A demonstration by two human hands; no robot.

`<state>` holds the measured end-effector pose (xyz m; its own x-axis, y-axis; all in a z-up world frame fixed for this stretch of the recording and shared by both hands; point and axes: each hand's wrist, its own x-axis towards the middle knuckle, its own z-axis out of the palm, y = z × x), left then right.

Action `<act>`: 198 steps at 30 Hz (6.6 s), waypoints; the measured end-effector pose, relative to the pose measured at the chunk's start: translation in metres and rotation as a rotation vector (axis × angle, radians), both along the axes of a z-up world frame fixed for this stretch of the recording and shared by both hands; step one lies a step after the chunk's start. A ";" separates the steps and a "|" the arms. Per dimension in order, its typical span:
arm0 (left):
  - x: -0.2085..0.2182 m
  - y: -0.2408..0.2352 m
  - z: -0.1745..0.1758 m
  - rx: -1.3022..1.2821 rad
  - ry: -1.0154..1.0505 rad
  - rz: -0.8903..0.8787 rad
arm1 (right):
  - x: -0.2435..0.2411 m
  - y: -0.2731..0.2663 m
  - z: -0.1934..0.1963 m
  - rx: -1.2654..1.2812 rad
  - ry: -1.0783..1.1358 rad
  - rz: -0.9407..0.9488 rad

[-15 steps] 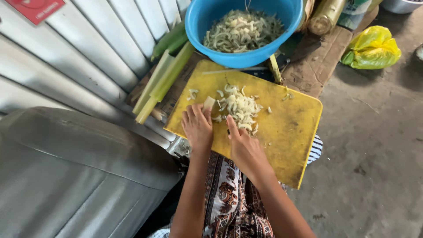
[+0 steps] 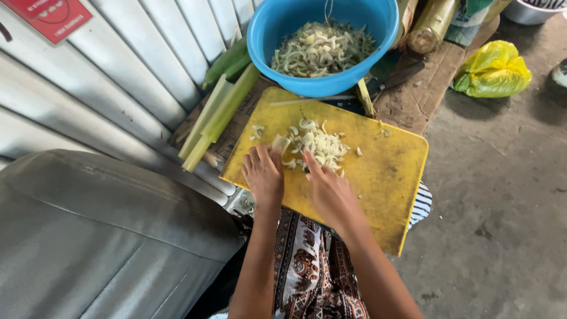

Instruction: The person slices stalks of lemongrass on a yellow cutting board using a knife and places the sliced pieces into a blue bowl.

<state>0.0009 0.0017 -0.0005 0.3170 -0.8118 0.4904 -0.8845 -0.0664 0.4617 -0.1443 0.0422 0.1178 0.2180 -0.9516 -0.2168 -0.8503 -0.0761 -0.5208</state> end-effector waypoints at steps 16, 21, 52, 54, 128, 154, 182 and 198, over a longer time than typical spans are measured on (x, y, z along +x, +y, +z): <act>-0.001 0.000 0.002 0.022 0.011 -0.028 | 0.025 -0.014 -0.032 -0.034 0.121 0.034; 0.000 -0.003 0.000 0.038 -0.036 0.010 | 0.004 0.010 -0.016 0.026 0.089 0.041; -0.001 0.001 0.008 0.003 0.031 -0.027 | 0.003 0.016 -0.016 0.259 -0.084 -0.096; -0.001 0.002 0.008 -0.006 -0.031 -0.015 | -0.002 0.013 -0.014 0.229 -0.115 -0.140; 0.004 0.006 0.009 -0.198 0.188 0.003 | -0.021 0.037 -0.032 -0.174 -0.185 -0.015; 0.006 -0.002 0.007 0.066 0.102 -0.140 | -0.047 0.035 -0.045 -0.174 -0.246 -0.040; 0.003 -0.002 0.013 0.022 0.137 -0.097 | 0.023 0.010 -0.065 -0.333 0.109 0.055; 0.007 0.002 0.005 -0.197 0.310 -0.175 | -0.006 0.018 -0.031 -0.096 -0.139 -0.101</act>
<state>0.0079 0.0041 0.0047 0.3399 -0.7664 0.5451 -0.6913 0.1894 0.6973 -0.1504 0.0607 0.0867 0.1422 -0.9849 -0.0986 -0.7764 -0.0492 -0.6283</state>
